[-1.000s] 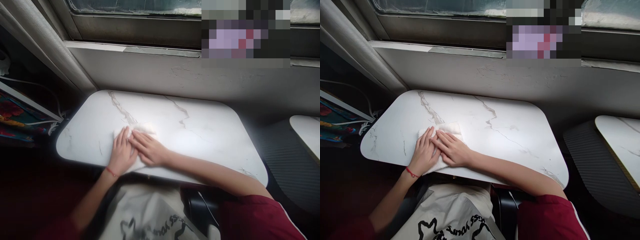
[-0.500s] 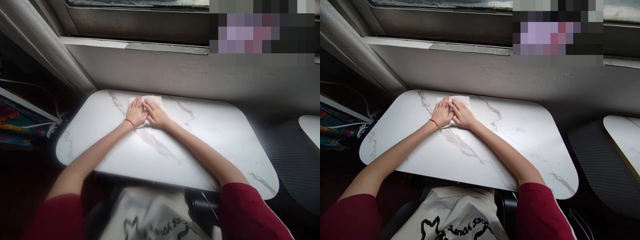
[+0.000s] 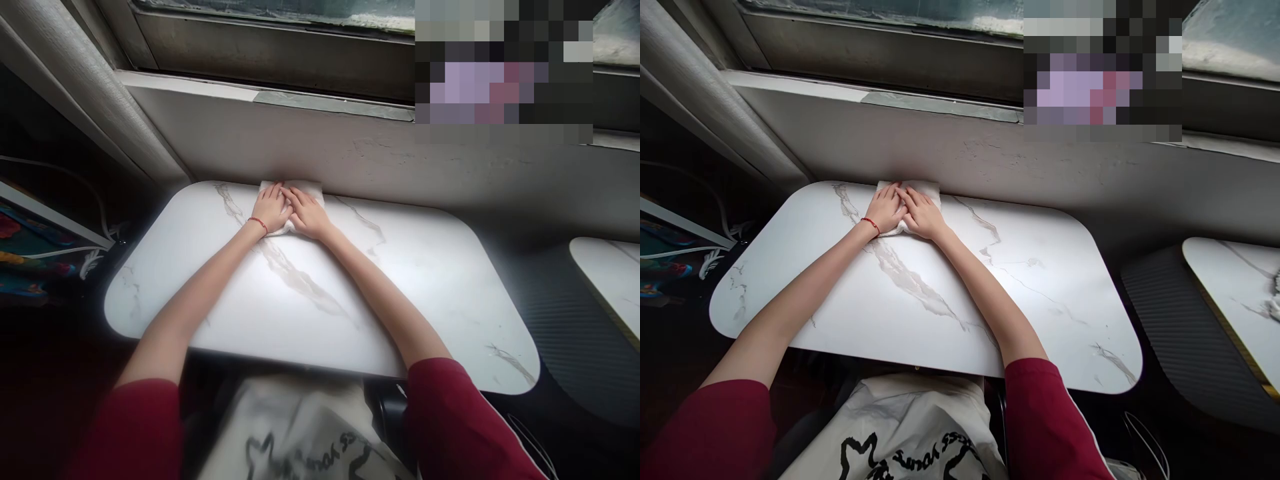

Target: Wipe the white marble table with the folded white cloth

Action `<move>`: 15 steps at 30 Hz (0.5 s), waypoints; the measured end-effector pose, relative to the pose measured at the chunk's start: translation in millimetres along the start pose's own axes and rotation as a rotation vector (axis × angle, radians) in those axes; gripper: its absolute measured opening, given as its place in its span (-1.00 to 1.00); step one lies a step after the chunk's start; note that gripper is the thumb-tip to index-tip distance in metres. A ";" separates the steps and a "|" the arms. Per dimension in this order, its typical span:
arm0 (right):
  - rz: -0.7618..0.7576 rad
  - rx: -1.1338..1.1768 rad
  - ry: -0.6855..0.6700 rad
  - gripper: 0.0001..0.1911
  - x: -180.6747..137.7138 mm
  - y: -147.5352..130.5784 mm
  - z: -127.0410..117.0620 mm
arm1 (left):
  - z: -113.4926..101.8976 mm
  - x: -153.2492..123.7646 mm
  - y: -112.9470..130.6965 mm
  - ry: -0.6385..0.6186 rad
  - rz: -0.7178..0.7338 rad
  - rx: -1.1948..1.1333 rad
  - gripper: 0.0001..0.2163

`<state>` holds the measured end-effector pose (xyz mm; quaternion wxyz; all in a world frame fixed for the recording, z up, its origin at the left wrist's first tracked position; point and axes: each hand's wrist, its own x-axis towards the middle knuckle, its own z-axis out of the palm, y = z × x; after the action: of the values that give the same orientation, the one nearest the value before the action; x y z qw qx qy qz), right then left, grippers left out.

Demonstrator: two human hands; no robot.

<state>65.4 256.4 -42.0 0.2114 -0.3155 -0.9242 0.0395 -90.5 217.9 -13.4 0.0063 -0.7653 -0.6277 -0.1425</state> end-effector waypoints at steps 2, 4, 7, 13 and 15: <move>-0.005 0.024 0.030 -0.31 0.4 0.1 0.2 | -1.2 -0.2 0.9 -0.002 0.000 0.006 -0.44; -0.001 0.026 0.044 -0.32 0.4 -1.8 -1.3 | -2.6 -0.5 1.9 -0.009 0.003 0.015 -0.44; 0.036 -0.015 0.014 -0.34 -2.5 -11.5 -7.0 | -4.6 -4.1 2.5 -0.021 0.013 0.033 -0.45; 0.044 -0.046 -0.030 -0.34 -30.4 -65.3 -12.4 | -17.7 -55.2 1.5 -0.044 0.061 0.062 -0.43; 0.004 -0.016 -0.031 -0.33 -43.0 -93.3 -9.9 | -27.8 -88.2 -0.5 -0.059 0.052 0.084 -0.42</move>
<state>47.3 155.6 -29.5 0.1946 -0.3186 -0.9269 0.0373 -112.0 128.2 -6.7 0.0236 -0.7843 -0.6129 -0.0931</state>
